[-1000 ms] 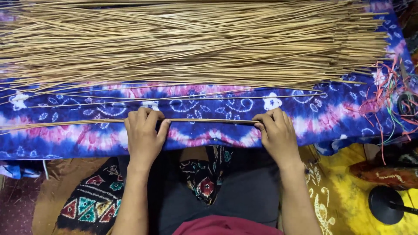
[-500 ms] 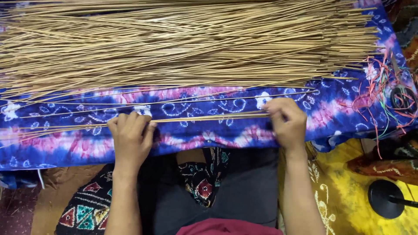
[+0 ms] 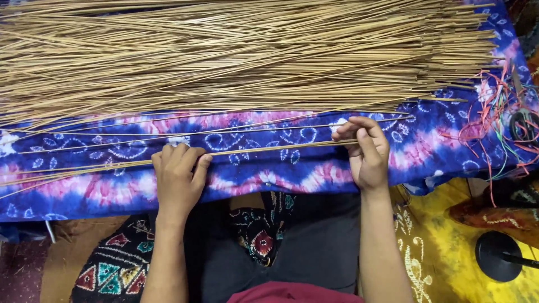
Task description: Sorting and aligning thin wooden sticks on a cloth surface.
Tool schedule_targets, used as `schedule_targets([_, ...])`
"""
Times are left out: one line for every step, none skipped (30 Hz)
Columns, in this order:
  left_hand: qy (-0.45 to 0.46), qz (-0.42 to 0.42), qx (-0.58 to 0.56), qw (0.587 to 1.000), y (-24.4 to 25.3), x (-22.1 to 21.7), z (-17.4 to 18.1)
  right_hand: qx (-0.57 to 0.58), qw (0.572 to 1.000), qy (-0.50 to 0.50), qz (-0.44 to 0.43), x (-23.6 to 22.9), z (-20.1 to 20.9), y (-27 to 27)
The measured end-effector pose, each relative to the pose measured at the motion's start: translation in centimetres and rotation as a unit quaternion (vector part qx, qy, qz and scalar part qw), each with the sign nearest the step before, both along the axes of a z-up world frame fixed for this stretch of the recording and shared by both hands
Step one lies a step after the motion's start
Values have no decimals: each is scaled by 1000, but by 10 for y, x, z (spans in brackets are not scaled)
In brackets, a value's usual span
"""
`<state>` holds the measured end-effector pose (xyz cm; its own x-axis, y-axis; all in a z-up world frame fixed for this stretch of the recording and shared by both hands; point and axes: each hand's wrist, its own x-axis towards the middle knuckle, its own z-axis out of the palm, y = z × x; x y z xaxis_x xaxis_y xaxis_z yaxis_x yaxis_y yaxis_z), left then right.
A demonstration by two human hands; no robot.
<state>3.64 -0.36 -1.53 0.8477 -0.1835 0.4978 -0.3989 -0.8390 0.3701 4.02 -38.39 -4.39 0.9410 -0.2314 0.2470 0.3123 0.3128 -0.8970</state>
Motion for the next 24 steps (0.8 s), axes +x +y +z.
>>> schedule_targets([-1, 1, 0, 1000, 0, 0, 0, 0, 1000, -1, 1, 1, -1, 1])
schedule_targets([0, 0, -7, 1000, 0, -1, 0, -26, 1000, 1, 1, 1, -2, 2])
schedule_targets([1, -2, -14, 1000, 0, -2, -1, -53, 999, 3, 1, 1, -3, 3])
schedule_targets([1, -2, -13, 1000, 1, -2, -2, -52, 999, 3, 1, -2, 1, 7])
schedule_targets([-2, 2, -14, 1000, 1, -2, -3, -96, 995, 12, -3, -4, 6, 10])
schedule_targets([-5, 6, -16, 1000, 1, -2, -5, -139, 990, 21, -7, -6, 11, 13])
schedule_targets([-6, 6, -17, 1000, 1, -2, -4, -140, 990, 21, -7, -9, 17, 14])
schedule_targets([-7, 6, -18, 1000, 1, -3, -4, -188, 982, 32, -10, -12, 23, 16])
schedule_targets([-9, 6, -20, 1000, 1, -2, -3, -237, 971, 41, -12, -13, 29, 17])
schedule_targets([-10, 7, -22, 1000, 0, -2, -2, -239, 970, 40, -11, -16, 39, 18])
schedule_targets([-14, 10, -20, 1000, 0, -2, -2, -375, 926, 6, -38, -20, 48, 19])
schedule_targets([-18, 12, -17, 1000, 0, -2, -1, -503, 862, -27, -63, -24, 57, 20])
schedule_targets([-17, 12, -19, 1000, 0, -3, -1, -504, 861, -26, -63, -24, 53, 20])
schedule_targets([-18, 12, -15, 1000, -1, -3, -1, -512, 855, -34, -73, -24, 49, 20])
schedule_targets([-20, 11, -11, 1000, -2, -3, 0, -519, 849, -42, -85, -23, 44, 19])
schedule_targets([-20, 9, -12, 1000, -3, -2, -1, -520, 849, -41, -86, -23, 43, 19])
schedule_targets([-21, 13, -10, 1000, -2, -2, -2, -523, 846, -44, -92, -23, 42, 20])
schedule_targets([-23, 18, -7, 1000, -2, -2, -3, -526, 844, -47, -97, -22, 41, 21])
schedule_targets([-24, 18, -6, 1000, -2, -2, -3, -525, 844, -47, -97, -22, 37, 20])
schedule_targets([-24, 19, -4, 1000, -2, -2, -3, -542, 832, -44, -106, -23, 34, 19])
schedule_targets([-25, 21, -1, 999, -2, -3, -2, -559, 820, -40, -114, -23, 31, 18])
schedule_targets([-25, 22, 0, 999, -3, -3, 0, -558, 821, -41, -113, -22, 33, 19])
schedule_targets([-23, 23, -2, 999, -4, -3, 1, -553, 825, -41, -111, -23, 35, 20])
schedule_targets([-22, 24, -4, 999, -5, -4, 3, -548, 828, -42, -109, -23, 37, 21])
